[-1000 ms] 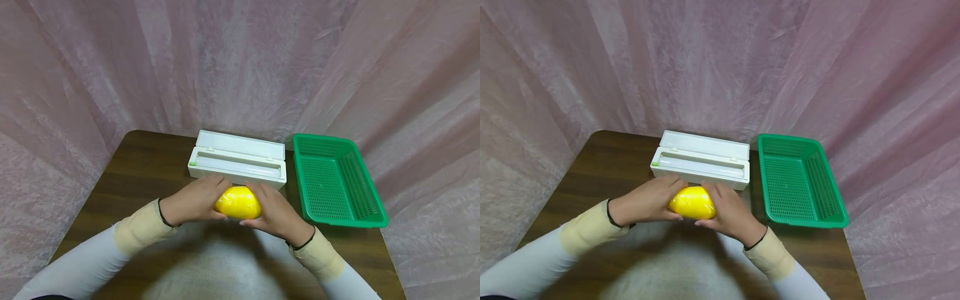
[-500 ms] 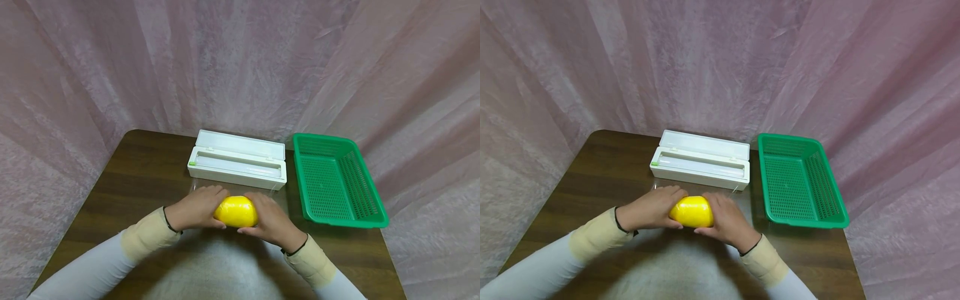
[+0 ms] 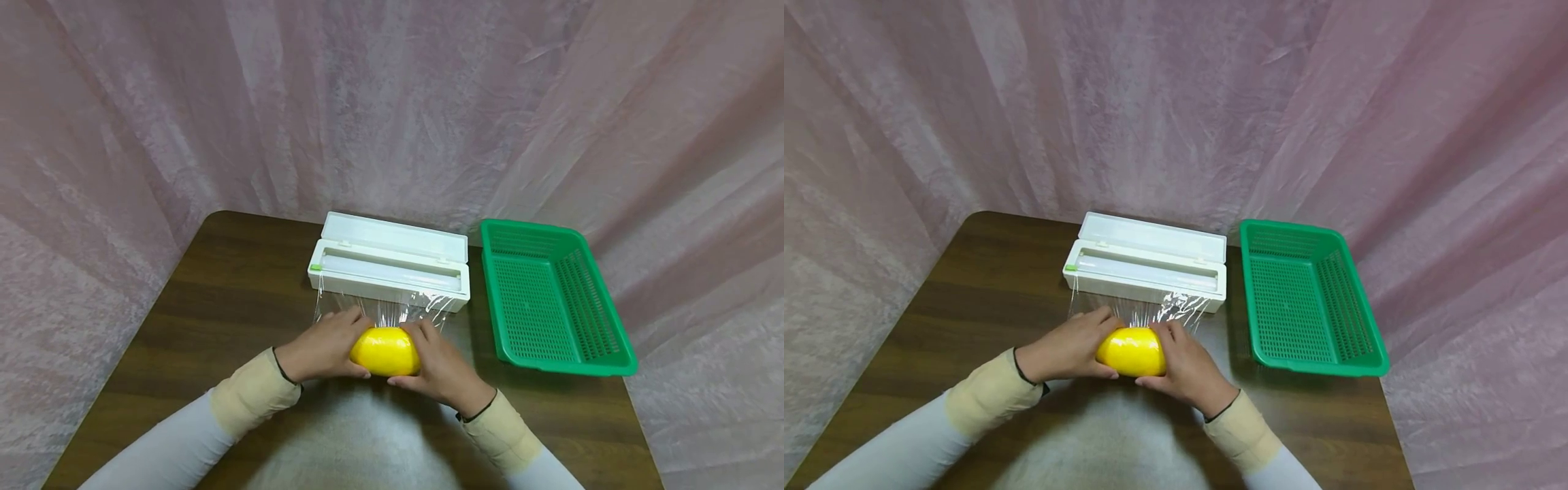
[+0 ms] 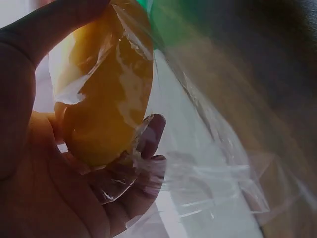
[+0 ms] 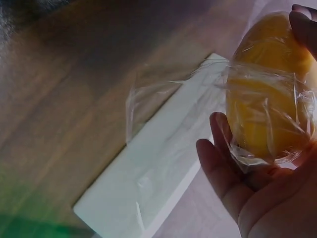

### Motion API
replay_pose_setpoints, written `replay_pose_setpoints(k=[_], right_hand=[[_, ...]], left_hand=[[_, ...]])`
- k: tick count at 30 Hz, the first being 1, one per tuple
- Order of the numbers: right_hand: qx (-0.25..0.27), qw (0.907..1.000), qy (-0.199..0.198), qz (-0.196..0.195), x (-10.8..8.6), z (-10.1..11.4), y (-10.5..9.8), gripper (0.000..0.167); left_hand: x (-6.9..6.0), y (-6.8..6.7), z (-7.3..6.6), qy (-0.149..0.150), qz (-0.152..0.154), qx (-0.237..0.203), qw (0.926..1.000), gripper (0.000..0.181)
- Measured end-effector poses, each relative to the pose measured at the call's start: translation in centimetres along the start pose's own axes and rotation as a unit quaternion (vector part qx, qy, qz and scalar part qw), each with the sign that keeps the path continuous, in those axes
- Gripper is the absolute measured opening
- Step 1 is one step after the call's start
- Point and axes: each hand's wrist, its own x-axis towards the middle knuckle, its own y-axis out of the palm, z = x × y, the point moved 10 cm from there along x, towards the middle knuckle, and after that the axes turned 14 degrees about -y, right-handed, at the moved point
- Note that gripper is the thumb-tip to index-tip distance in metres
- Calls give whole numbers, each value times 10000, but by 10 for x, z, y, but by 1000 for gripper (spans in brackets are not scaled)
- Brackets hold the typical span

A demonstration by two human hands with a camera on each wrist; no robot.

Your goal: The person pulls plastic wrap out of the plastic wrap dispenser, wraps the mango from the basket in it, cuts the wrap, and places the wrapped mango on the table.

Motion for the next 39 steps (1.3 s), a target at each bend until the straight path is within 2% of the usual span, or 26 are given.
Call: replay_pose_setpoints(k=[7,11,19,25,32,39], right_hand=[[-81,9999,109,2,-2,-8,12,92],[120,9997,231,5,-2,-14,17,85],[584,9978,319,25,0,-25,30,81],[825,9939,732,82,-5,-34,38,80],[732,9932,905,83,-5,-42,42,89],[758,9930,897,-124,-3,-48,43,81]], left_hand=[[3,11,9,-120,3,5,9999,80],[8,19,18,-328,15,-219,9992,80],[11,25,28,-591,6,-597,9965,72],[12,30,34,-705,70,-701,9950,72],[16,37,45,-1055,69,-785,9913,75],[20,44,56,-1352,58,-867,9870,75]])
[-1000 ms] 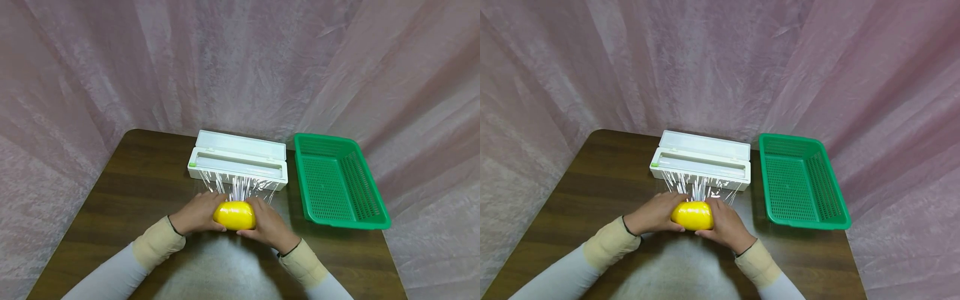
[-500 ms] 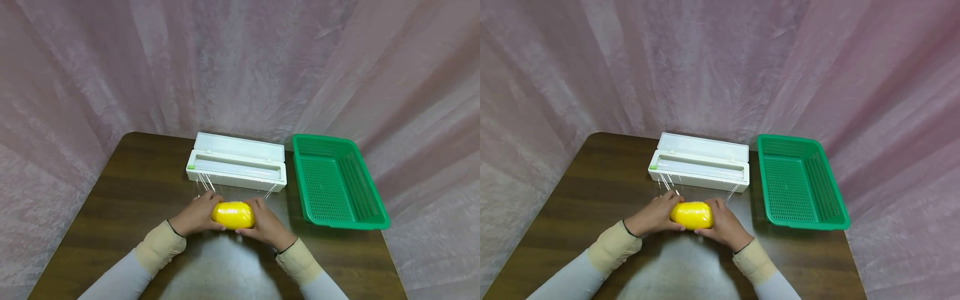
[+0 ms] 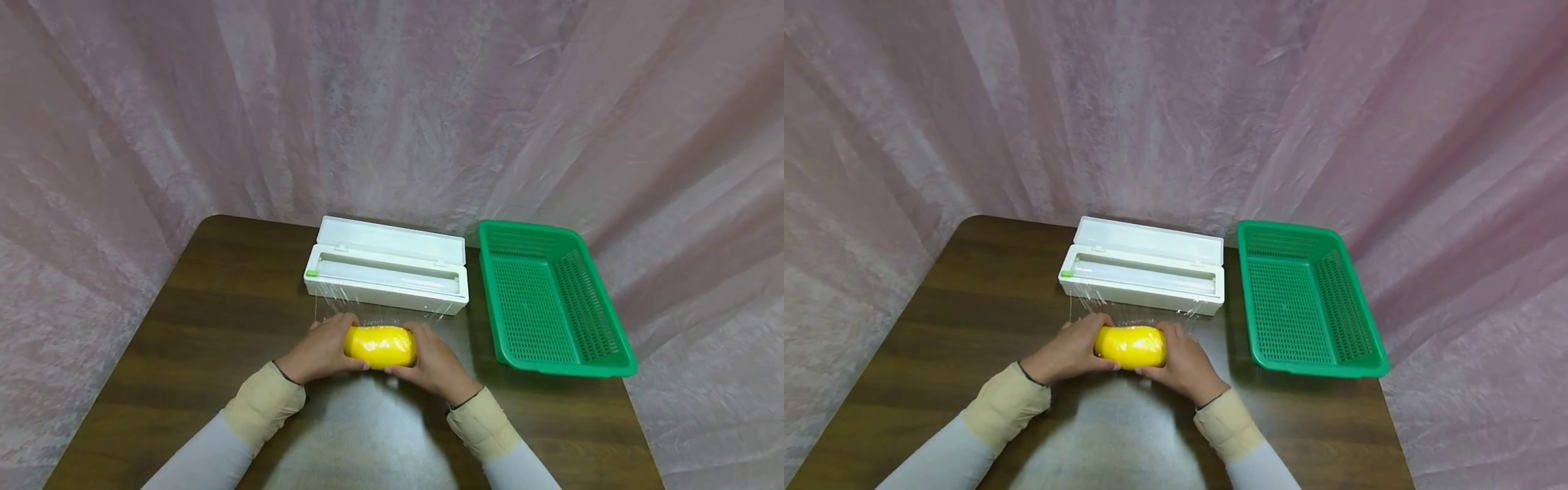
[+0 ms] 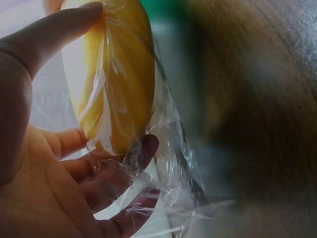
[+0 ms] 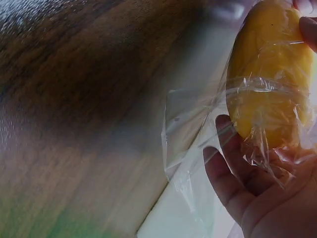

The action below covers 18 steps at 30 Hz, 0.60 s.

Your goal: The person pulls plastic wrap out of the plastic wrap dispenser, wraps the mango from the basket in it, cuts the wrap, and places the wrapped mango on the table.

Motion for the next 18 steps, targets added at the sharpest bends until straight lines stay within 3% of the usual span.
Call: replay_pose_setpoints(k=[9,18], right_hand=[[250,9989,393,-57,-1,-12,6,77],[419,9977,500,-165,-1,-21,9,85]], left_hand=[[0,3,7,-156,-99,-103,9998,77],[1,6,11,-276,-295,-99,9991,82]])
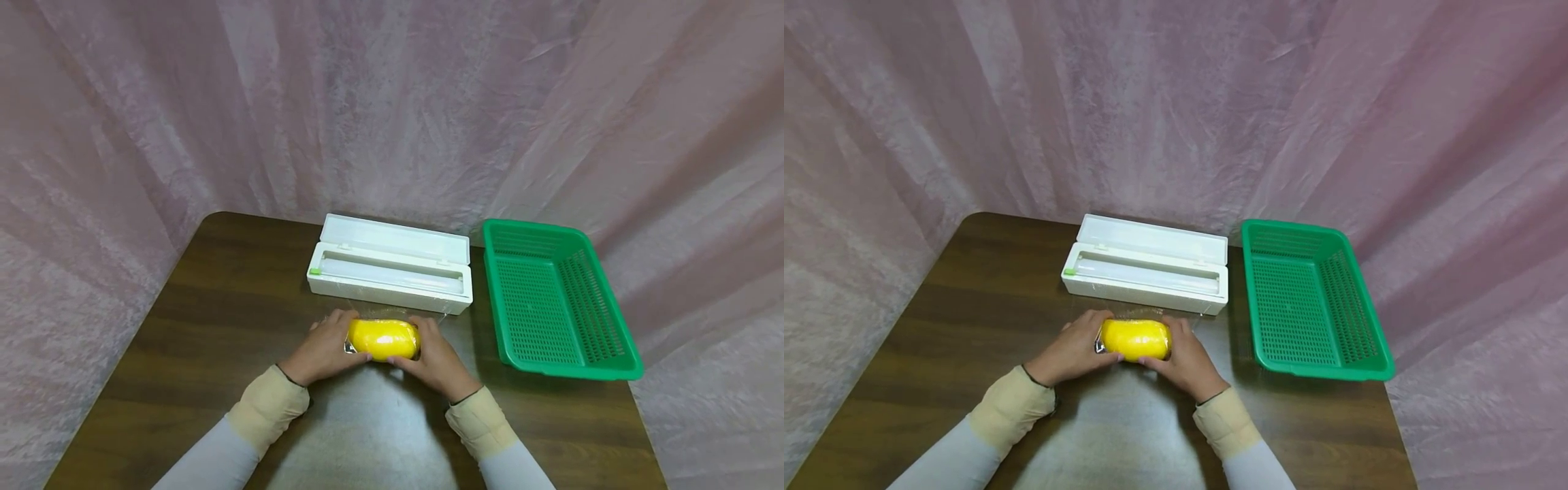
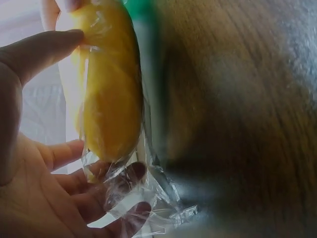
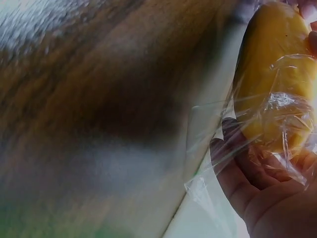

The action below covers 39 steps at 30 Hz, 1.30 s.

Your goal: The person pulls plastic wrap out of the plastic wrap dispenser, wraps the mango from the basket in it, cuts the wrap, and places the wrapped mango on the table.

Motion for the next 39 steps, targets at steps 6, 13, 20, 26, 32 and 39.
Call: replay_pose_setpoints(k=[6,13,20,26,32,39], right_hand=[[102,9999,33,-111,0,-7,2,77],[364,9983,430,-116,1,-15,1,75],[299,9982,522,-32,3,-12,-7,72],[279,9988,405,-34,5,-8,-13,68],[365,9989,287,-90,6,-7,-20,63],[902,9924,348,-761,-1,-11,-37,48]], left_hand=[[-1,-3,-1,2,-137,-108,9998,83],[-10,-14,-23,649,-781,357,9942,102],[-11,-10,-44,1255,-1103,747,9831,90],[-12,-13,-47,1348,-1341,796,9785,85],[-12,-15,-51,1478,-1414,854,9751,81],[-10,-17,-52,1439,-1228,830,9784,81]])
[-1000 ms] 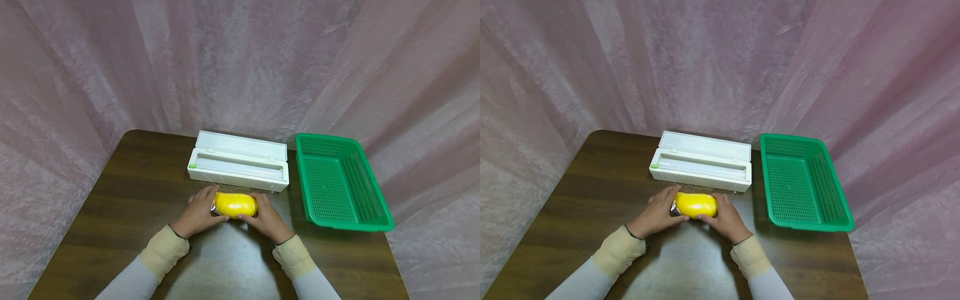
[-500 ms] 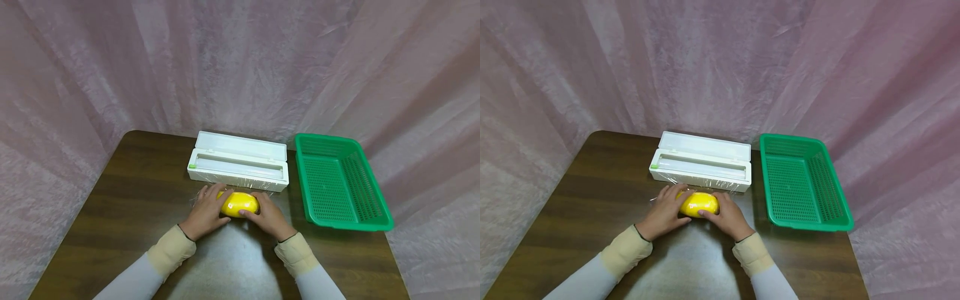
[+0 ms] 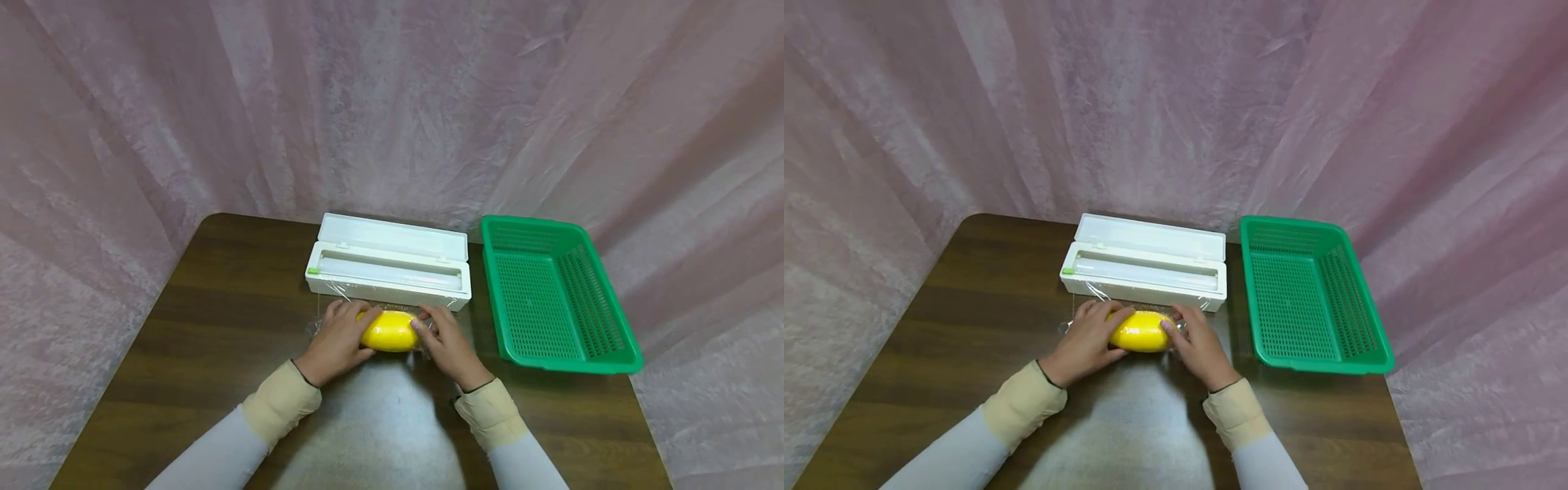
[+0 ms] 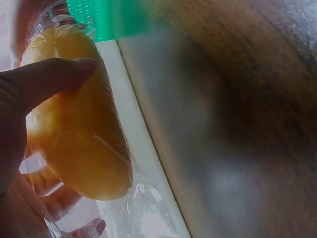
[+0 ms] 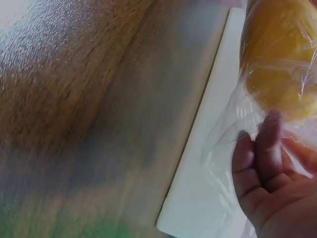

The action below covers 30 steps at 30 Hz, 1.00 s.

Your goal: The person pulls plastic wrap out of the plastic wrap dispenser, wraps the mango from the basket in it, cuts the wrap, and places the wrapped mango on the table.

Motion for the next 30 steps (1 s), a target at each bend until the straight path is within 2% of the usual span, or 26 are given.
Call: replay_pose_setpoints(k=[5,8,11,14,22,26,30], right_hand=[[89,9974,-203,-688,0,1,-14,30],[167,9963,-200,-821,0,-1,-17,28],[129,9958,-192,-887,1,-2,-19,27],[-145,9947,-304,-969,2,-1,-24,23],[-1156,9829,-1119,-896,12,9,-30,19],[-1307,9817,-1109,-832,16,6,-30,19],[-1278,9815,-975,-1043,18,5,-34,17]], left_hand=[[1,-2,1,-44,108,-36,9999,79],[2,-2,1,-61,151,28,9999,77],[3,-4,1,-23,165,-22,9999,76],[4,-8,-1,49,204,-107,9997,74],[9,-16,-3,128,417,-135,9990,72],[11,-17,-4,143,495,-119,9986,70],[14,-17,-5,131,570,-51,9983,69]])
